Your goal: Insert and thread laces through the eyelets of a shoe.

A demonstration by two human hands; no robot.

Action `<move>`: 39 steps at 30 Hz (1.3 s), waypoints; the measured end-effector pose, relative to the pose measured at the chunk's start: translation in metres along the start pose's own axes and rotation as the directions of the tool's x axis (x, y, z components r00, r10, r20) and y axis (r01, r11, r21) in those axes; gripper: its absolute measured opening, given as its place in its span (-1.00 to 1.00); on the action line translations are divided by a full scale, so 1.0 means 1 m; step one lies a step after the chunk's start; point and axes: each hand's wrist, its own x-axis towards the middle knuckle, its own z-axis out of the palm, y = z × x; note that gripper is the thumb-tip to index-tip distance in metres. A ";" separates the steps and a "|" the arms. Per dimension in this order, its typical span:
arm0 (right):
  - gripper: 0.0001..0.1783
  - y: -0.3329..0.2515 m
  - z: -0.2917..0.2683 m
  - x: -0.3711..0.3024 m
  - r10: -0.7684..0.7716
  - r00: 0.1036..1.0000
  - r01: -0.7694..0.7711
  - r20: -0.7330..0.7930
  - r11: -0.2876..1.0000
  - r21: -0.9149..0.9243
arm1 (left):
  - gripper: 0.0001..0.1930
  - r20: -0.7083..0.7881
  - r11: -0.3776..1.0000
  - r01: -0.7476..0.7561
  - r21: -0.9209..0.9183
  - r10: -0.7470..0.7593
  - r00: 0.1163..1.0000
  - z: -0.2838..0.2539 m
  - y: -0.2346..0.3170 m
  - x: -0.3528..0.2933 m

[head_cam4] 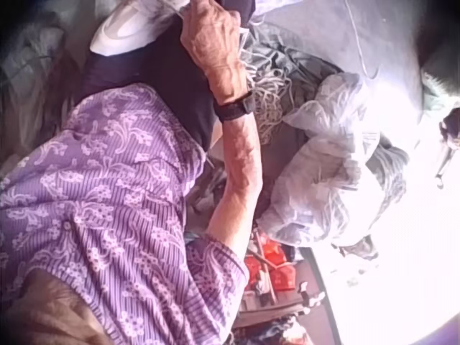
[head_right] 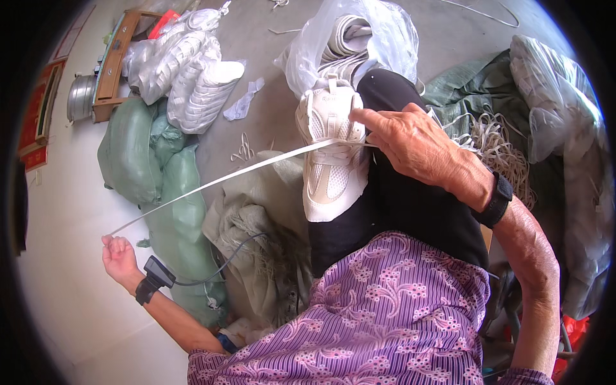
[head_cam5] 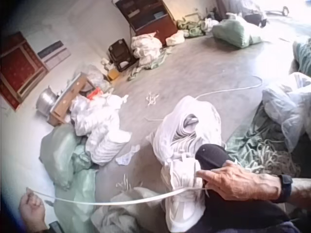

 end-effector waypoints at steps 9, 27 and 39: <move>-0.87 0.012 0.001 -0.010 0.188 0.982 -0.184 0.035 0.978 -0.095 | -0.84 -0.292 0.929 0.084 0.361 0.027 0.956 -0.054 -0.034 0.003; -0.86 0.008 0.017 0.006 0.052 0.994 -0.066 -0.099 0.989 -0.136 | -0.85 -0.254 0.843 0.313 0.439 -0.218 0.943 -0.039 -0.114 -0.021; -0.91 0.003 0.022 0.008 0.050 0.998 -0.056 -0.026 0.927 -0.370 | -0.83 0.093 0.778 0.413 0.474 -0.510 0.855 0.077 -0.259 -0.082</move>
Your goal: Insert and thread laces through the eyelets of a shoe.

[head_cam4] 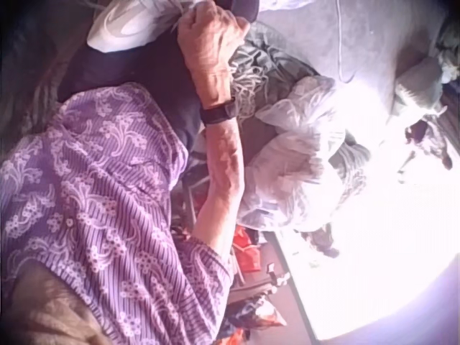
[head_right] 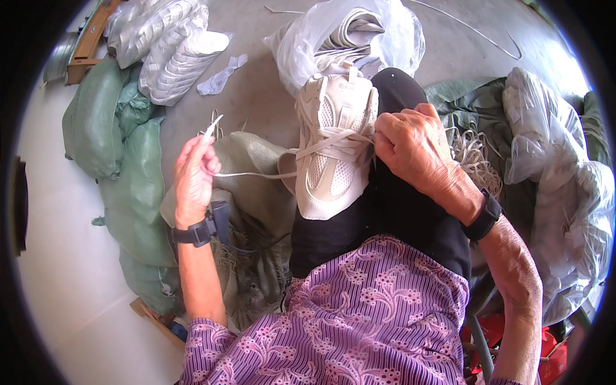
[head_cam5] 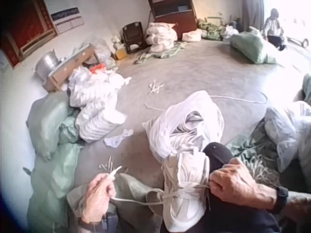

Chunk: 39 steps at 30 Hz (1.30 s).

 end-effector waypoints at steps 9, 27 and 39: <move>-0.91 -0.008 0.000 0.012 -0.032 0.995 0.016 0.099 0.986 0.164 | -0.83 0.284 0.980 -0.101 0.169 0.050 0.958 0.087 -0.014 -0.011; -0.94 -0.011 0.003 0.010 -0.036 0.997 0.025 0.064 0.984 0.177 | -0.82 0.261 0.929 -0.178 0.325 0.092 0.961 0.103 -0.029 -0.018; -0.91 -0.013 -0.014 0.023 -0.018 0.990 -0.007 0.142 0.985 0.173 | -0.88 0.294 0.786 -0.467 0.404 0.372 0.881 0.120 -0.047 -0.014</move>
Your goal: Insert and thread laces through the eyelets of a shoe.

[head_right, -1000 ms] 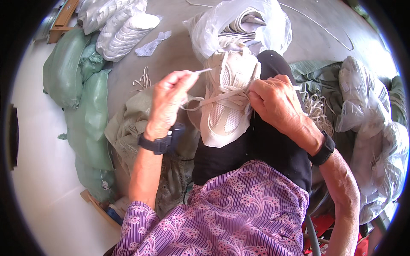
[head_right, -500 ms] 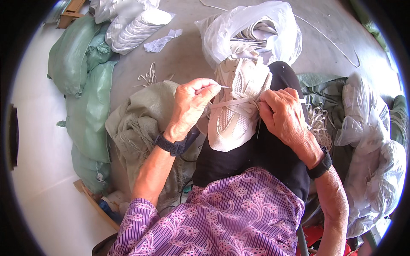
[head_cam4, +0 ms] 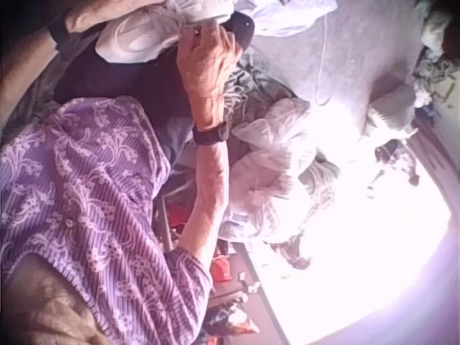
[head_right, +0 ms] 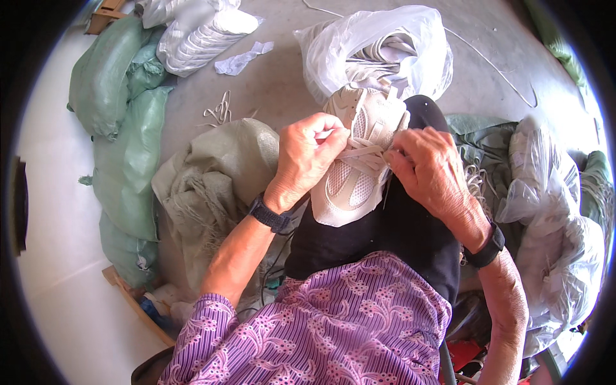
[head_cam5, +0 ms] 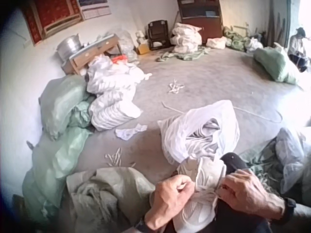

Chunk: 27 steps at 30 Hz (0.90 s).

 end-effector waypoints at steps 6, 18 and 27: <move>-0.73 0.009 0.012 0.035 -0.196 0.978 0.189 -0.065 0.976 -0.108 | -0.78 0.029 0.918 0.242 -0.313 -0.245 0.969 -0.001 -0.008 -0.008; -0.85 -0.002 0.034 0.054 -0.229 0.973 0.229 0.008 0.970 -0.084 | -0.75 0.137 0.895 0.287 -0.341 -0.255 0.957 -0.002 -0.018 -0.009; -0.93 -0.009 0.026 0.046 -0.322 0.942 0.297 -0.096 0.932 -0.210 | -0.77 0.193 0.827 0.316 -0.465 -0.254 0.948 0.001 -0.014 -0.010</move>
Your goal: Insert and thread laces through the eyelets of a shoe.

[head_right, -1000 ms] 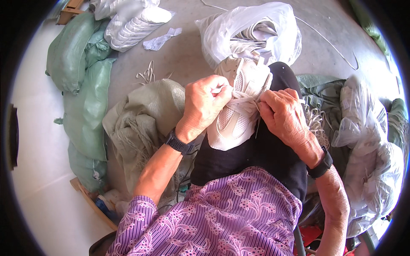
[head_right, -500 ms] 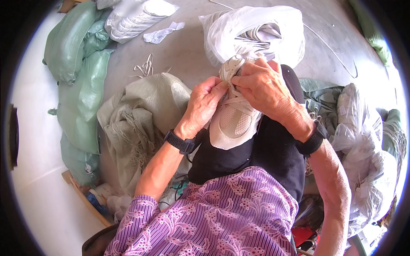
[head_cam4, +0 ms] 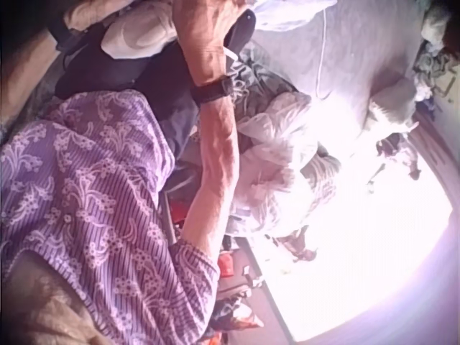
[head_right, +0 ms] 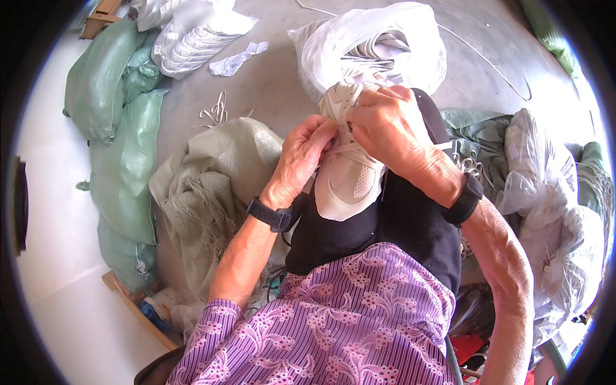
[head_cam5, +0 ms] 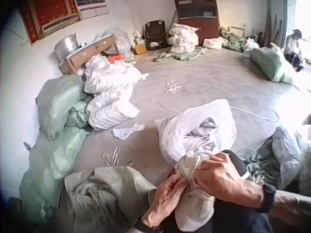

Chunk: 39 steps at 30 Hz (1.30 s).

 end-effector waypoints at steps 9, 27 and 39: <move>-0.95 0.003 -0.001 0.004 0.151 0.981 -0.158 0.124 0.986 0.053 | -0.74 -0.031 1.000 0.019 0.014 -0.018 0.999 0.003 -0.002 0.000; -0.79 0.047 -0.044 -0.051 0.287 0.955 -0.292 0.069 0.953 0.080 | -0.86 0.155 0.782 -0.333 0.527 0.297 0.942 0.016 0.065 0.000; -0.92 0.022 -0.012 -0.063 0.205 0.977 -0.213 0.063 0.961 0.176 | -0.79 0.415 0.702 -0.128 0.700 -0.255 0.873 0.056 0.070 0.040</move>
